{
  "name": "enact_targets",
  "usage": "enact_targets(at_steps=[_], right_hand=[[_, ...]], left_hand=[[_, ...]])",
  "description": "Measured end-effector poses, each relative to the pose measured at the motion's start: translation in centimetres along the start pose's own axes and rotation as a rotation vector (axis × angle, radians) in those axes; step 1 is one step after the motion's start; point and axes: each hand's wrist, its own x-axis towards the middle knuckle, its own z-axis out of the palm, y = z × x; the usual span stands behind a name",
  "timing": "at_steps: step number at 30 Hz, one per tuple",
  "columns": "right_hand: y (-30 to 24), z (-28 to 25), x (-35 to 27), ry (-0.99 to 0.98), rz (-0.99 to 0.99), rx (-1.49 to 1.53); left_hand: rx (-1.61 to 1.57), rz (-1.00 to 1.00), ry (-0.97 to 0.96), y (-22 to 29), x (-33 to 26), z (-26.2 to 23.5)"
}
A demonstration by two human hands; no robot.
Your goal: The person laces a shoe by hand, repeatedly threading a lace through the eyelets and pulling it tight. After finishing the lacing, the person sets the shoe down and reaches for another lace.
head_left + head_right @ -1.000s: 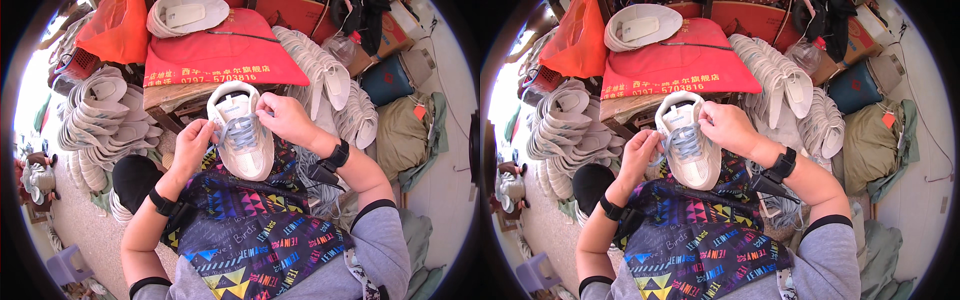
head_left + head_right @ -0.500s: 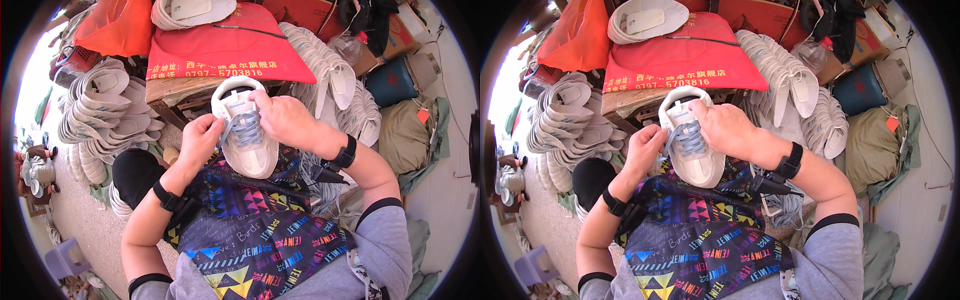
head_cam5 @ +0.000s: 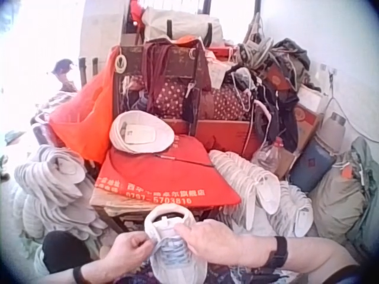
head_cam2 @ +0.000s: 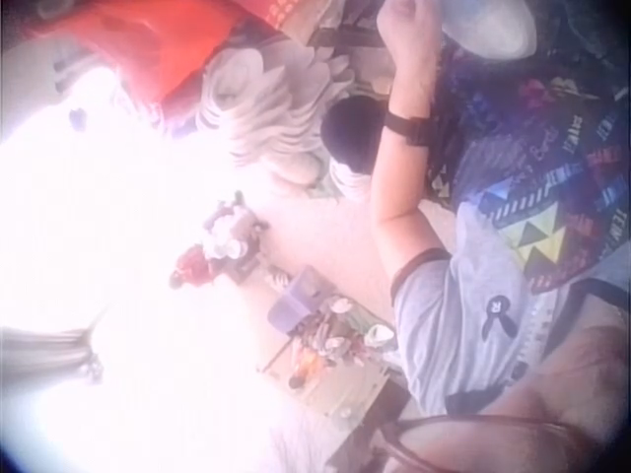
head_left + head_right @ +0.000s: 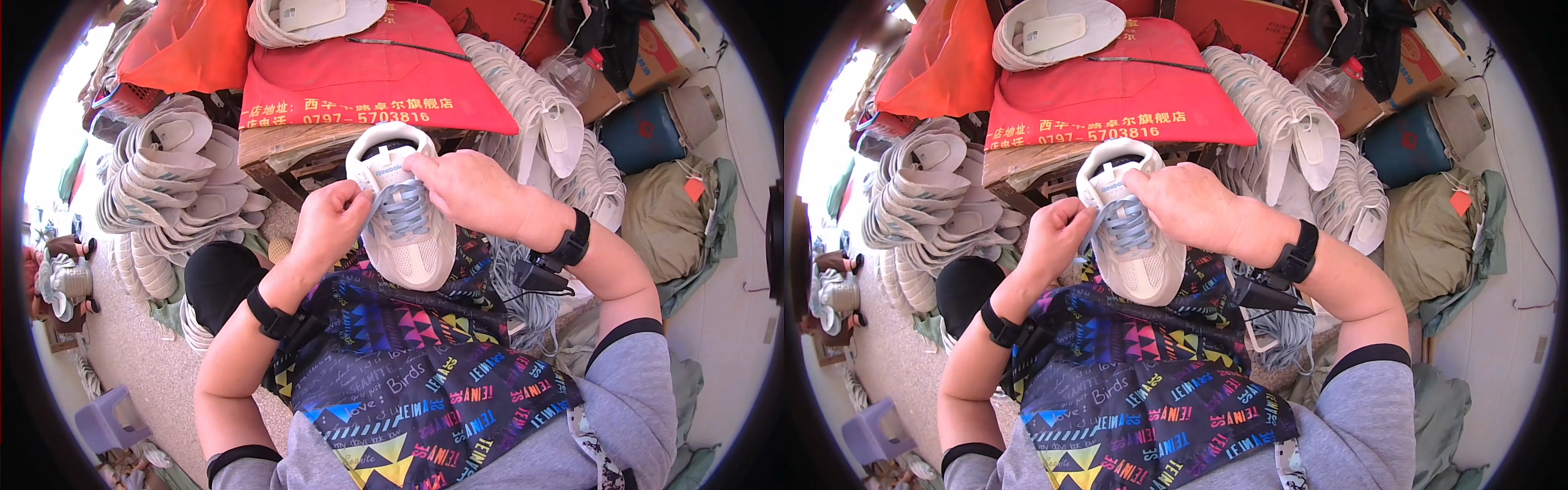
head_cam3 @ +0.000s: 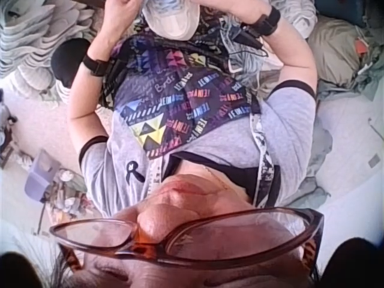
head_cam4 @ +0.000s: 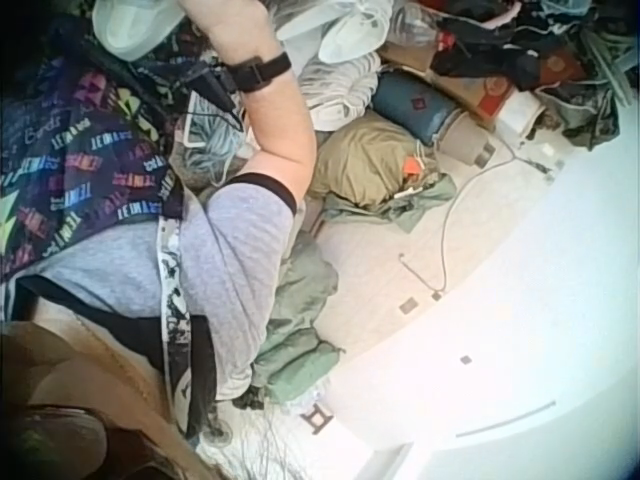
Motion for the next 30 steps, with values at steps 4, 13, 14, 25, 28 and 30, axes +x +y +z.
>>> enact_targets(at_steps=[4,13,14,25,28,30], right_hand=[[0.1,0.0,-0.1,-0.018,0.01,0.013],[0.2,-0.1,-0.1,-0.028,0.02,0.017],[0.2,0.0,-0.1,-0.017,0.013,0.017],[1.9,-2.7,1.3,0.084,-0.161,-0.241],[3.6,-1.9,1.8,0.066,-0.279,-0.129],[4.7,-1.6,1.8,0.056,-0.335,-0.062]], left_hand=[[0.082,0.084,0.024,-0.1,-0.1,0.0],[0.334,0.243,0.074,1.4,-0.1,-0.4],[0.343,0.221,0.063,1.5,0.0,-0.4],[0.297,0.618,-0.211,2.5,2.6,-4.3],[0.277,0.543,-0.275,2.3,3.0,-4.4],[0.285,0.564,-0.277,1.6,3.5,-4.5]])
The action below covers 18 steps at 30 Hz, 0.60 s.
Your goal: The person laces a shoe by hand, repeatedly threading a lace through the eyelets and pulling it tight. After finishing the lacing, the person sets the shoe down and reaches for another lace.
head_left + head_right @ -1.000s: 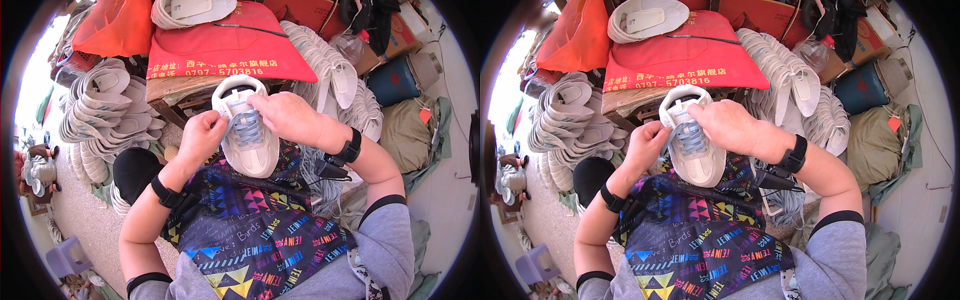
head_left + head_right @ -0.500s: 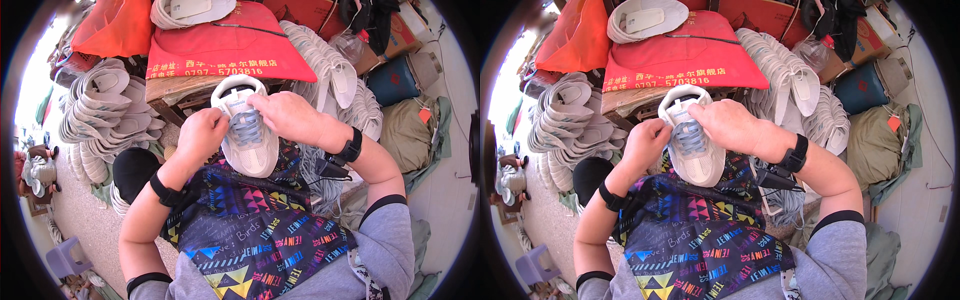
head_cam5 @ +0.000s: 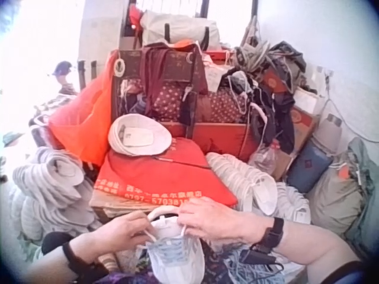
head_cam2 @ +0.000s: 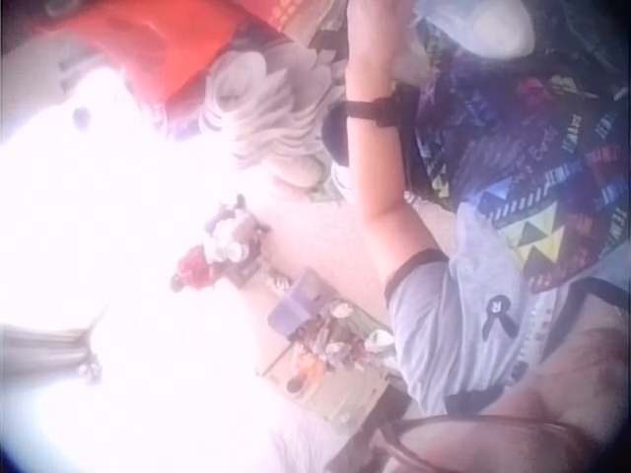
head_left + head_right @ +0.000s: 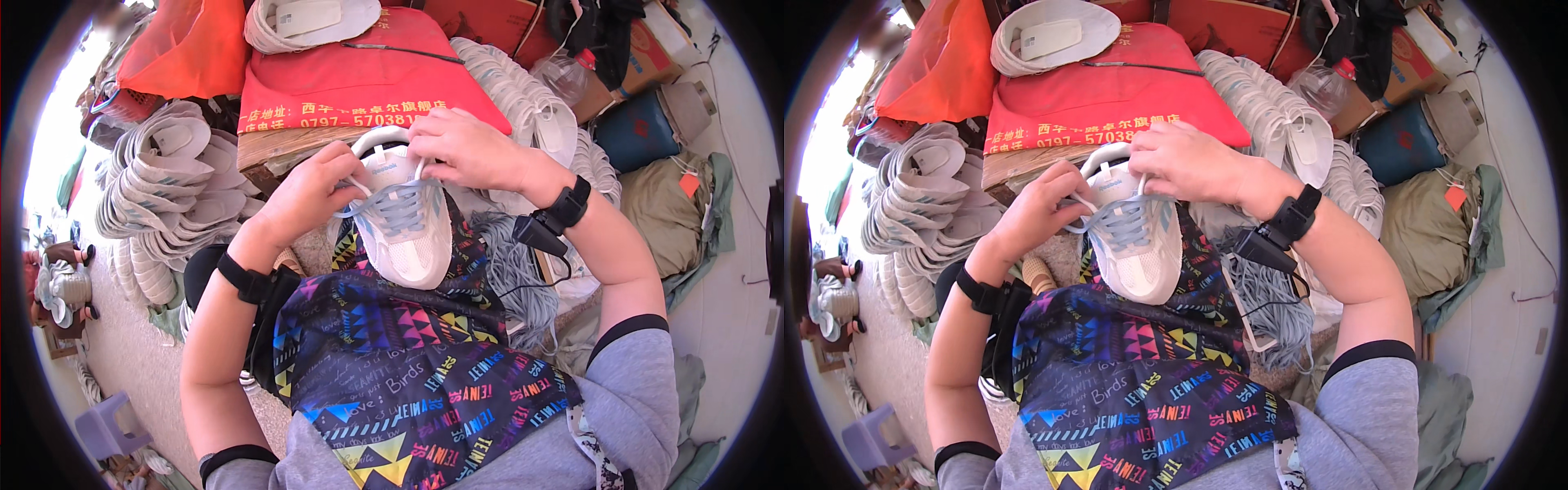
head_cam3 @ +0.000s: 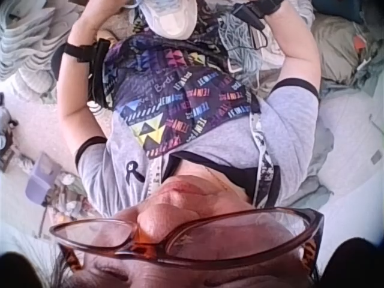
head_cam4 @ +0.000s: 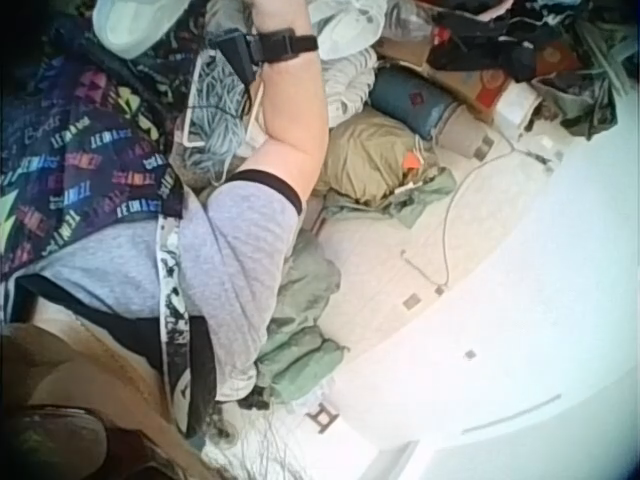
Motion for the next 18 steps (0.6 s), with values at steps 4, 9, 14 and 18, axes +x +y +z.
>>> enact_targets(at_steps=[4,9,14,18], right_hand=[[1.6,0.1,-0.8,0.0,0.169,0.021],[2.7,1.2,-0.4,-0.023,0.213,0.138],[2.5,0.9,-0.2,-0.123,0.178,0.301],[2.6,2.5,-0.2,-0.133,0.447,0.529]], left_hand=[[-0.006,-0.091,0.039,-1.7,0.3,-0.7],[-0.043,-0.087,-0.009,-3.3,1.1,-1.2],[-0.168,-0.178,-0.024,-3.5,0.5,0.2],[-0.23,-0.303,0.004,-2.6,0.9,1.3]])
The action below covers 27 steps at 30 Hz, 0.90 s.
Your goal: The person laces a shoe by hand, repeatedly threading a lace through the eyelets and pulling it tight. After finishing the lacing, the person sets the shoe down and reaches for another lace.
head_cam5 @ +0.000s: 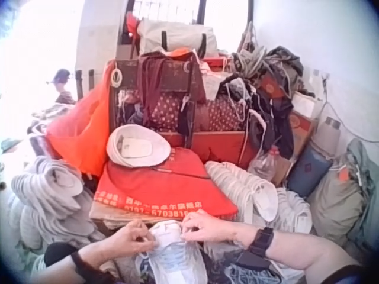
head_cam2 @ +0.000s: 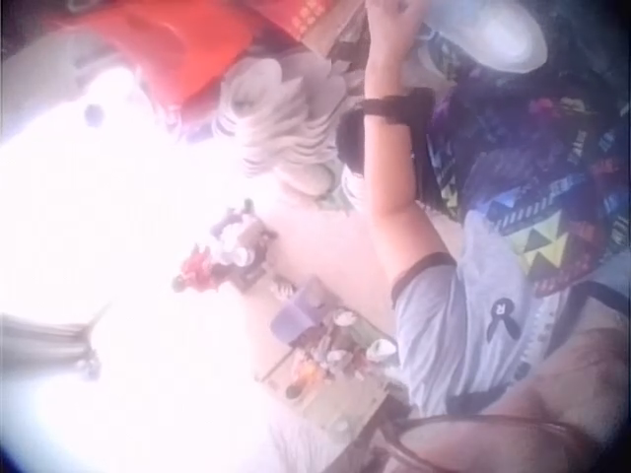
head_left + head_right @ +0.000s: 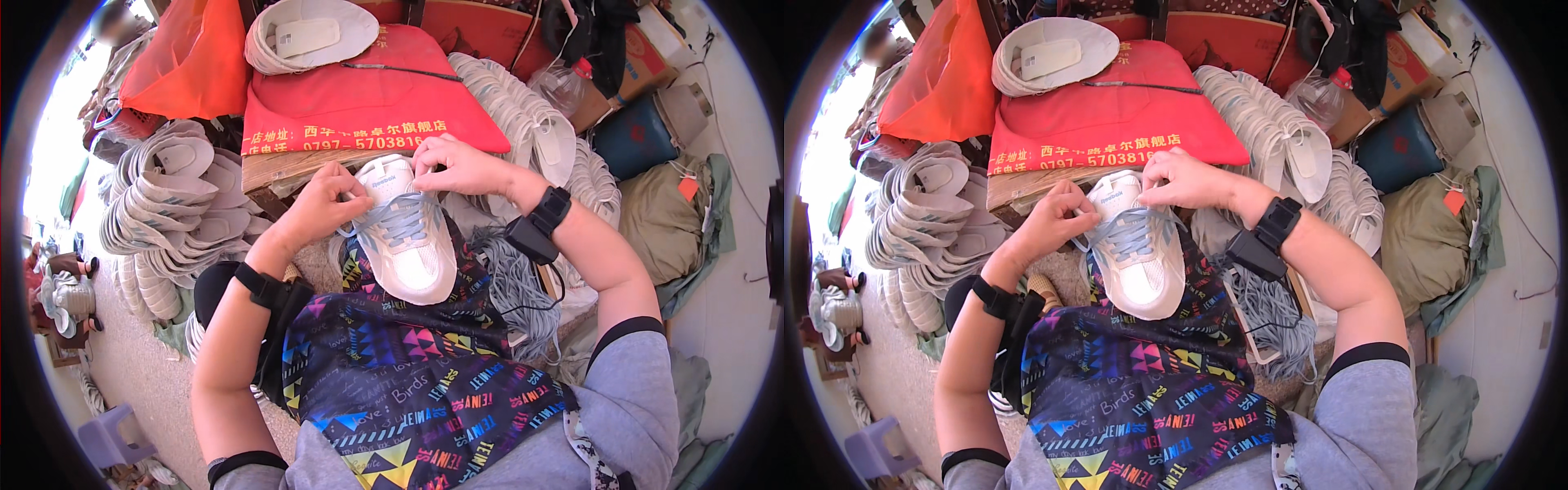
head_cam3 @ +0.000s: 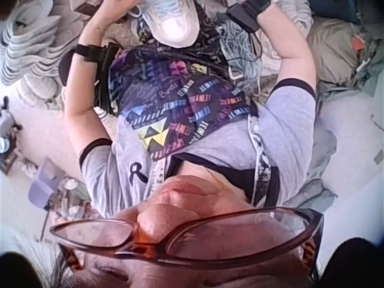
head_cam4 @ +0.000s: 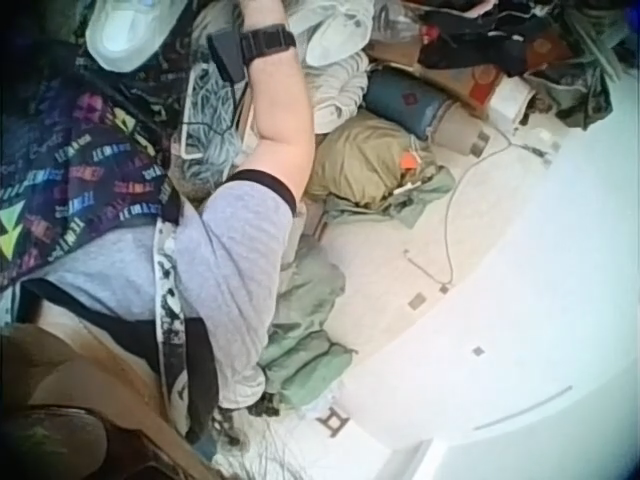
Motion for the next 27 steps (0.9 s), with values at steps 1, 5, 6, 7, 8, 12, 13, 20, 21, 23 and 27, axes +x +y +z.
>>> enact_targets(at_steps=[1,5,6,7,8,12,13,20,21,23,27], right_hand=[[-0.2,0.3,0.1,-0.002,0.0,0.004],[-1.2,2.1,0.1,0.166,0.054,0.032],[-1.7,2.2,0.2,0.281,0.056,0.026],[-2.2,1.8,0.5,0.281,0.053,0.026],[-3.4,0.8,0.7,0.305,0.039,0.275],[-8.4,-2.8,1.6,0.473,-0.161,0.651],[-9.6,-3.6,1.6,0.524,-0.189,0.504],[-9.8,-1.4,-0.5,0.335,0.055,0.361],[-8.9,0.0,-0.9,0.284,0.023,0.164],[-7.2,2.9,-1.8,0.391,-0.068,-0.221],[-6.3,4.1,-2.0,0.423,-0.124,-0.672]], left_hand=[[-0.061,-0.057,0.031,0.1,0.0,0.3],[-0.02,-0.064,0.235,0.0,-0.6,1.7],[-0.018,-0.066,0.236,0.4,-0.5,1.9],[-0.044,-0.068,0.277,0.9,-0.4,1.9],[-0.071,-0.068,0.314,2.0,-0.1,1.8],[-0.508,0.108,0.262,8.4,0.6,-0.7],[-0.627,0.043,0.109,9.5,0.7,-1.2],[-0.849,0.073,0.295,9.7,1.0,-4.0],[-0.9,0.098,0.316,9.6,1.1,-4.0],[-0.873,0.096,0.284,9.9,1.7,-2.9],[-0.819,0.054,0.221,9.4,1.7,-2.2]])
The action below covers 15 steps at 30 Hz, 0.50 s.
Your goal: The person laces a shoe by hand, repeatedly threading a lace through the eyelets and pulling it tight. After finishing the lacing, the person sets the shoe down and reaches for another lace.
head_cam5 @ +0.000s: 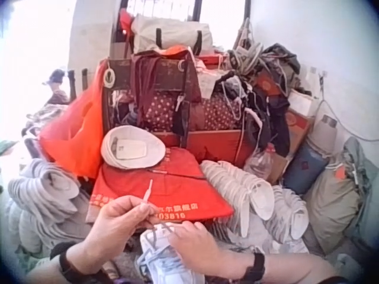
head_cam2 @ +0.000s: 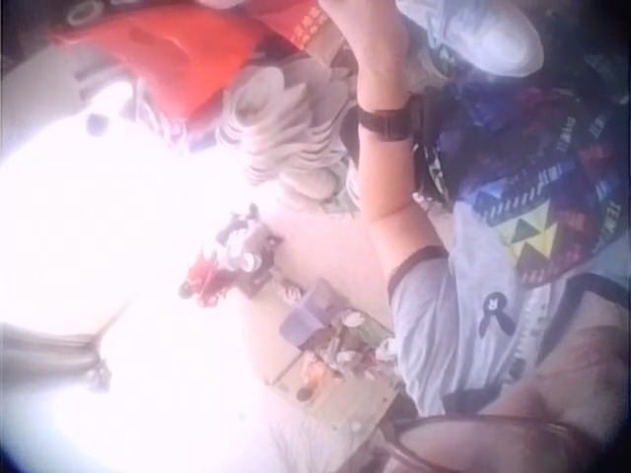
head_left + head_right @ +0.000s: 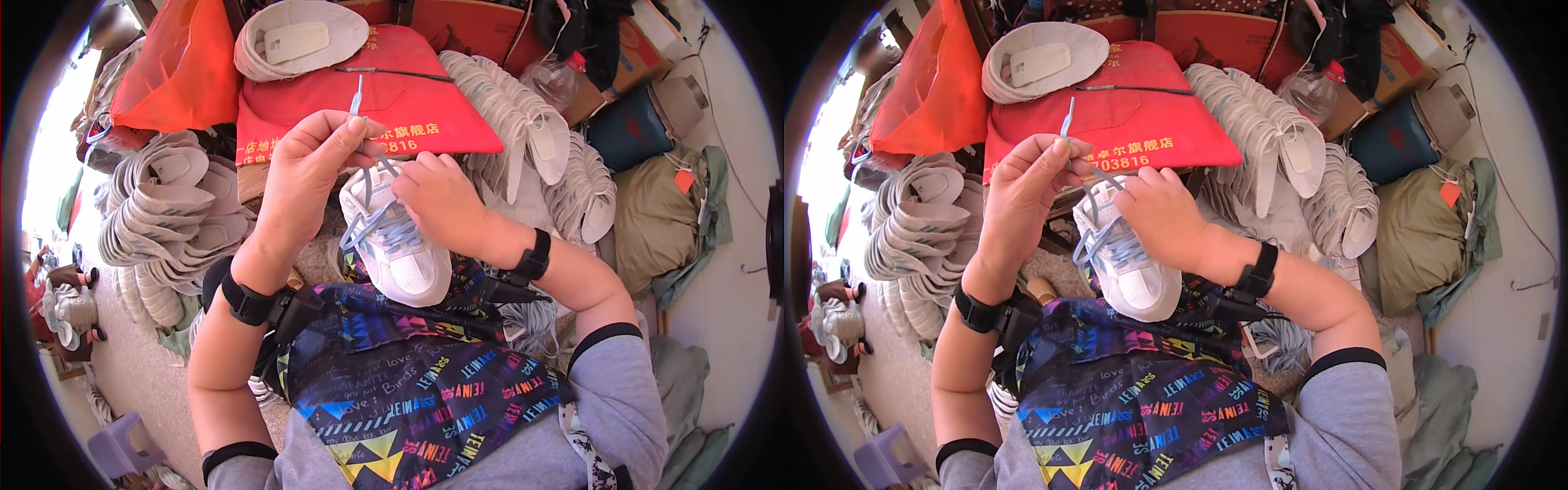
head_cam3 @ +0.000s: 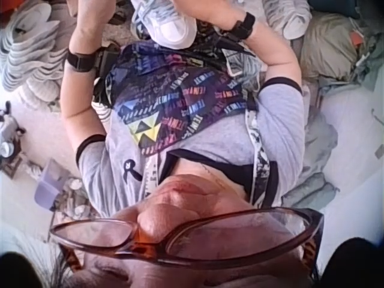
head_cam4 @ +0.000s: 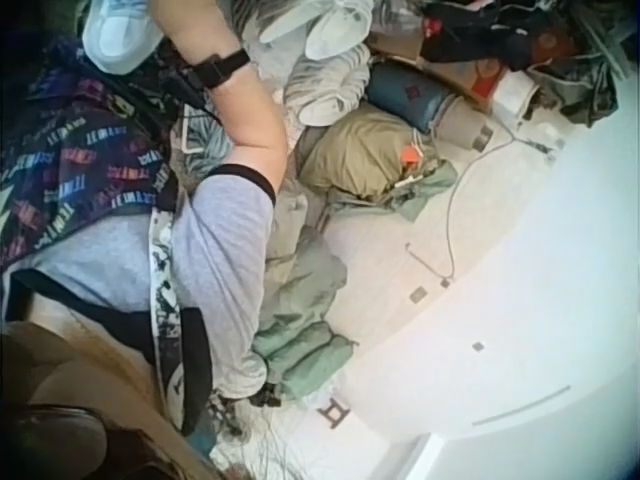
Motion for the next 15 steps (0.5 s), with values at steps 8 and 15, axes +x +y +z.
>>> enact_targets(at_steps=[8,15], right_hand=[[0.6,-1.9,0.4,-0.359,0.385,0.707],[2.3,-1.4,0.2,-0.454,0.357,0.941]], left_hand=[[-0.097,-0.003,0.052,-0.2,-0.2,-1.5],[-0.117,-0.037,0.043,-0.2,0.0,-2.0]])
